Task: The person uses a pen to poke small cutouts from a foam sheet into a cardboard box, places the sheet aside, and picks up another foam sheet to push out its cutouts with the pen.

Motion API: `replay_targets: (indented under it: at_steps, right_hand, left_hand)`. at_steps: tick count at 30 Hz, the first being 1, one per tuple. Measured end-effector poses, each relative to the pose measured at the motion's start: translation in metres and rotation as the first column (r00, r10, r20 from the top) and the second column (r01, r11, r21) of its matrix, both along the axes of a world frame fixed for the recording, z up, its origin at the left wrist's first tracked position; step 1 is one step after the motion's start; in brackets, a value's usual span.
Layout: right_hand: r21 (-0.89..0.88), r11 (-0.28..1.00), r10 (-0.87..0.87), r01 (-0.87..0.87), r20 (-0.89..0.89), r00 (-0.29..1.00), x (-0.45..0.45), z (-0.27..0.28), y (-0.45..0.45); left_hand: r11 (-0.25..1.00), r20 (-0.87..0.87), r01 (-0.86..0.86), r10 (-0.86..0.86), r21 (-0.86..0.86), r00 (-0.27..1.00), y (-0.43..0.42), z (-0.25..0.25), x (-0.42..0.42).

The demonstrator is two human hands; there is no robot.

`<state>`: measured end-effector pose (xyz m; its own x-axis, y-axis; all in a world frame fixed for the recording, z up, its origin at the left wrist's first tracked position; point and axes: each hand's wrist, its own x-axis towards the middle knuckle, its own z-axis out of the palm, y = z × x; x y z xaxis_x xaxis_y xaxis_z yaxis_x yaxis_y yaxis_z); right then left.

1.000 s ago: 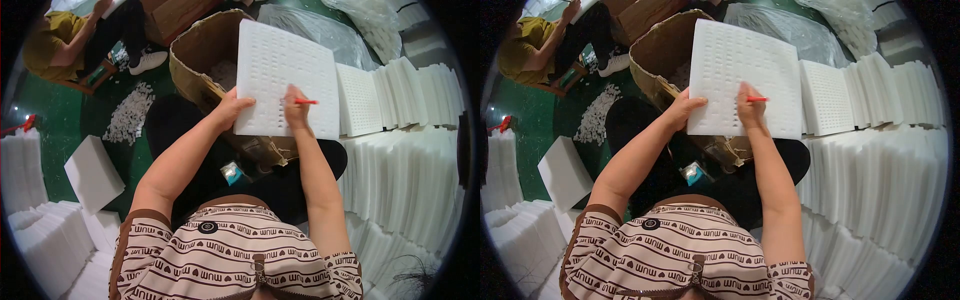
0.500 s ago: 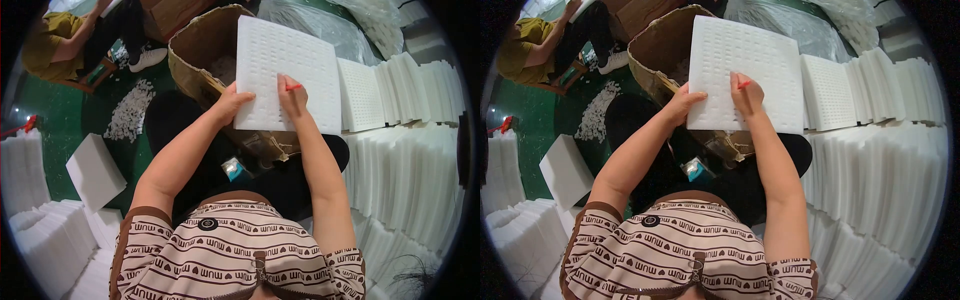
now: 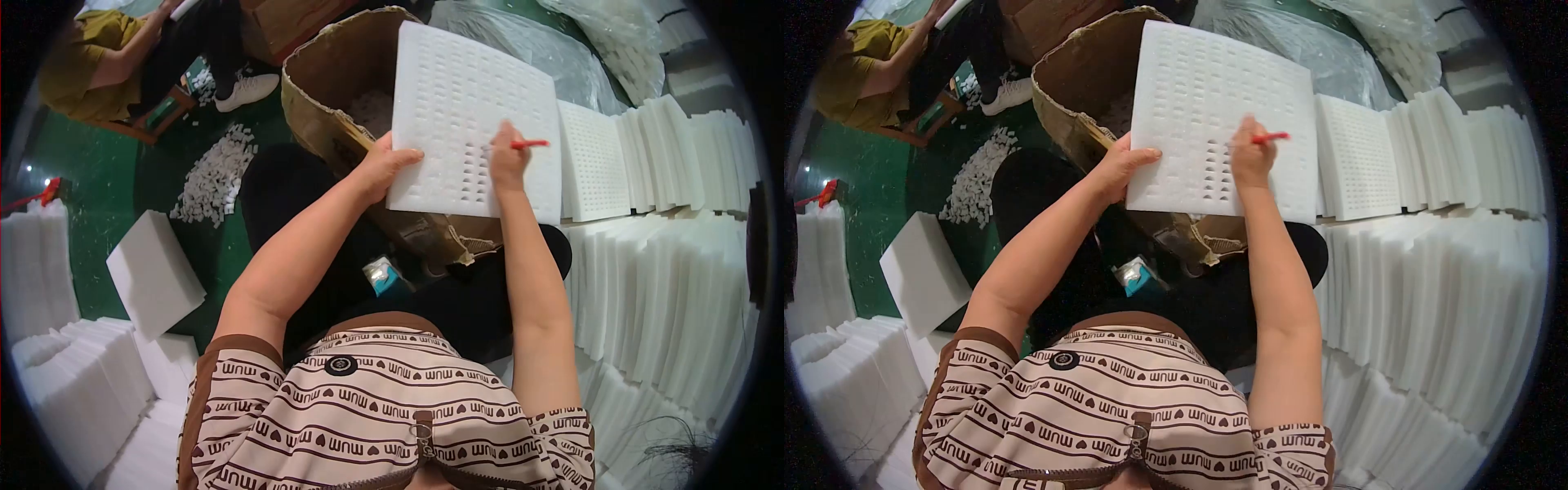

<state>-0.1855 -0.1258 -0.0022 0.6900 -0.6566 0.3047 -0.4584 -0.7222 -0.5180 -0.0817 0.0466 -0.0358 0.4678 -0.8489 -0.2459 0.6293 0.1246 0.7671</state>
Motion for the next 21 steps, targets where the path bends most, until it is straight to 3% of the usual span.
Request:
replay_targets:
  at_steps: [7, 8, 12, 21]
  right_hand:
    - [0.392, 0.903, -0.023, -0.174, 0.449, 0.893, 0.002, 0.002, 0.007]
    - [0.394, 0.903, -0.028, -0.171, 0.452, 0.892, 0.002, 0.002, 0.009]
    - [0.066, 0.99, 0.112, -0.128, 0.206, 0.972, 0.015, -0.001, 0.026]
    - [-0.044, 0.96, 0.28, -0.277, 0.202, 0.939, 0.002, -0.012, 0.019]
  left_hand:
    - [0.999, -0.009, 0.022, -0.022, -0.032, 1.0, 0.002, -0.001, -0.001]
    - [0.999, -0.006, 0.026, -0.026, -0.03, 1.0, 0.001, -0.001, 0.0]
    - [1.0, -0.01, 0.028, -0.028, 0.002, 1.0, 0.0, -0.002, 0.0]
    - [1.0, 0.006, 0.007, -0.007, 0.011, 1.0, -0.001, -0.003, -0.002]
